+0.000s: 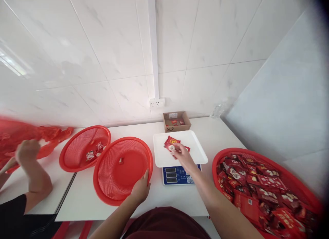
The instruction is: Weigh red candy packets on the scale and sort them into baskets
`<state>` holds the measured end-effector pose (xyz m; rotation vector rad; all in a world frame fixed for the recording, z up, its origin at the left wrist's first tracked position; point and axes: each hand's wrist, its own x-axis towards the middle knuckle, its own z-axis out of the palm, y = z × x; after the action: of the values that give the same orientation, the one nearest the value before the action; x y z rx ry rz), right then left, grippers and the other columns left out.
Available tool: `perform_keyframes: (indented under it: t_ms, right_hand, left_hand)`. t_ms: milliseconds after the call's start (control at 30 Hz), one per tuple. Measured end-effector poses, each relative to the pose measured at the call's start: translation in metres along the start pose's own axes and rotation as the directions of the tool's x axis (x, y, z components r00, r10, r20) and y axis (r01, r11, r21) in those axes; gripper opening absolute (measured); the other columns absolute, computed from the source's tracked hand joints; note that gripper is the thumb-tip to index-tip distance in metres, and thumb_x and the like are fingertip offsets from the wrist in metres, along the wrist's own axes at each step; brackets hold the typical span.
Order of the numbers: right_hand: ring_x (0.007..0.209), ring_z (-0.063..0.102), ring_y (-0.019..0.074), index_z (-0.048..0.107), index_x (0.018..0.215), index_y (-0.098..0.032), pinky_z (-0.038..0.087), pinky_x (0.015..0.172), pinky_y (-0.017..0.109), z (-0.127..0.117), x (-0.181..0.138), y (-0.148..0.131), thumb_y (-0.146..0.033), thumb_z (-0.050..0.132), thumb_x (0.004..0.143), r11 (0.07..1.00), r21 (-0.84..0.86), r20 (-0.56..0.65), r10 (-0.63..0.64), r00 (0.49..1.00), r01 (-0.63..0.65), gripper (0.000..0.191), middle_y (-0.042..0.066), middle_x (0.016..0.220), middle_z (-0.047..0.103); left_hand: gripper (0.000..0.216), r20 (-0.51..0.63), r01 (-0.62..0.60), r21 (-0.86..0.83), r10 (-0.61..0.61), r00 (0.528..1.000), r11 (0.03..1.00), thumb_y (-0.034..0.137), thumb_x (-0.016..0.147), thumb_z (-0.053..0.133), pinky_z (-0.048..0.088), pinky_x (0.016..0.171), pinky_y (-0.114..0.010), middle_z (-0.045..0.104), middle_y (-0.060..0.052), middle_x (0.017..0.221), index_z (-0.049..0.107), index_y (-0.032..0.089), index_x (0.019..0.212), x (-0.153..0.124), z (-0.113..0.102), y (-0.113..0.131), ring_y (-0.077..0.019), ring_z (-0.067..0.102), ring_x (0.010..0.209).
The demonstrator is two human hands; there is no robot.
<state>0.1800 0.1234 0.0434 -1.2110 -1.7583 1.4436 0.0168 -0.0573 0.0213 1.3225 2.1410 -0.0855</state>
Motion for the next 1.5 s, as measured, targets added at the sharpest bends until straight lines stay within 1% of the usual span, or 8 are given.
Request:
perform_keyframes:
  t_ms: [133, 300, 500, 667, 867, 1033, 1300, 1500]
  right_hand:
    - [0.114, 0.049, 0.0233, 0.045, 0.128, -0.024, 0.042, 0.09, 0.039, 0.028, 0.003, -0.01, -0.031, 0.054, 0.08, 0.904, -0.351, 0.112, -0.22, 0.969, 0.245, 0.05, 0.01, 0.133, 0.047]
    - [0.113, 0.046, 0.0255, 0.063, 0.106, -0.02, 0.039, 0.092, 0.038, 0.015, 0.011, 0.03, -0.012, 0.05, 0.079, 0.623, -0.762, 0.103, -0.151, 0.983, 0.176, 0.031, 0.01, 0.118, 0.057]
    - [0.097, 0.058, 0.0208, 0.067, 0.09, -0.017, 0.045, 0.085, 0.033, 0.013, 0.007, 0.031, -0.011, 0.044, 0.079, 0.856, -0.511, -0.026, -0.104, 0.994, 0.076, 0.027, 0.009, 0.101, 0.063]
    - [0.105, 0.058, 0.02, 0.052, 0.124, -0.025, 0.047, 0.087, 0.035, 0.033, 0.003, -0.009, -0.035, 0.051, 0.082, 0.971, -0.021, 0.283, -0.222, 0.933, 0.237, 0.043, 0.006, 0.12, 0.06]
    - [0.119, 0.047, 0.0261, 0.058, 0.119, -0.018, 0.035, 0.1, 0.043, -0.014, 0.03, 0.021, -0.016, 0.052, 0.078, 0.758, -0.649, -0.094, -0.165, 0.982, 0.065, 0.041, 0.012, 0.122, 0.058]
    - [0.111, 0.052, 0.0238, 0.058, 0.117, -0.017, 0.04, 0.094, 0.037, -0.046, 0.028, 0.06, -0.015, 0.046, 0.082, 0.619, -0.782, -0.045, -0.167, 0.985, 0.069, 0.037, 0.011, 0.116, 0.061]
    - [0.092, 0.061, 0.0239, 0.061, 0.108, -0.017, 0.047, 0.082, 0.037, -0.039, 0.005, 0.058, -0.03, 0.049, 0.078, 0.896, -0.425, -0.296, -0.002, 0.955, -0.13, 0.035, 0.011, 0.104, 0.065]
    - [0.12, 0.048, 0.0224, 0.049, 0.128, -0.025, 0.042, 0.095, 0.038, 0.013, 0.005, 0.014, -0.042, 0.054, 0.078, 0.963, -0.165, 0.194, -0.181, 0.964, 0.214, 0.052, 0.007, 0.131, 0.053]
  left_hand:
    - [0.065, 0.031, -0.01, 0.003, 0.01, 0.999, 1.0, 0.024, 0.086, 0.037, 0.042, 0.09, -0.034, 0.046, -0.018, 0.136, 0.014, 0.009, 0.145, 0.001, -0.004, 0.005, -0.0259, 0.054, 0.113]
    - [0.065, 0.029, -0.013, -0.03, 0.014, 0.999, 0.999, 0.024, 0.086, 0.037, 0.041, 0.091, -0.034, 0.047, -0.017, 0.137, 0.015, 0.012, 0.145, 0.0, -0.004, 0.004, -0.0252, 0.052, 0.116]
    - [0.065, 0.031, -0.034, -0.047, 0.035, 0.999, 0.998, 0.023, 0.085, 0.038, 0.039, 0.093, -0.032, 0.043, -0.015, 0.14, 0.015, 0.014, 0.145, 0.001, -0.001, -0.001, -0.0239, 0.05, 0.119]
    - [0.065, 0.044, -0.027, -0.025, 0.028, 0.999, 0.999, 0.022, 0.085, 0.038, 0.04, 0.091, -0.03, 0.047, -0.016, 0.137, 0.015, 0.013, 0.145, 0.003, -0.002, 0.0, -0.0227, 0.052, 0.116]
    - [0.065, 0.03, -0.059, -0.057, 0.06, 0.998, 0.997, 0.023, 0.085, 0.038, 0.039, 0.094, -0.031, 0.044, -0.016, 0.139, 0.017, 0.012, 0.145, 0.004, 0.0, -0.004, -0.0239, 0.05, 0.118]
    - [0.064, 0.023, -0.058, -0.064, 0.06, 0.998, 0.996, 0.023, 0.085, 0.038, 0.039, 0.093, -0.031, 0.046, -0.015, 0.138, 0.017, 0.014, 0.145, 0.005, 0.002, -0.007, -0.0233, 0.051, 0.117]
    - [0.064, 0.021, -0.061, -0.064, 0.062, 0.998, 0.996, 0.023, 0.085, 0.039, 0.038, 0.096, -0.031, 0.043, -0.015, 0.14, 0.018, 0.013, 0.145, 0.002, -0.001, -0.005, -0.0229, 0.048, 0.121]
    - [0.066, 0.054, -0.062, -0.054, 0.065, 0.996, 0.997, 0.022, 0.083, 0.041, 0.036, 0.097, -0.027, 0.042, -0.013, 0.141, 0.019, 0.012, 0.145, 0.001, -0.004, -0.004, -0.0207, 0.046, 0.124]
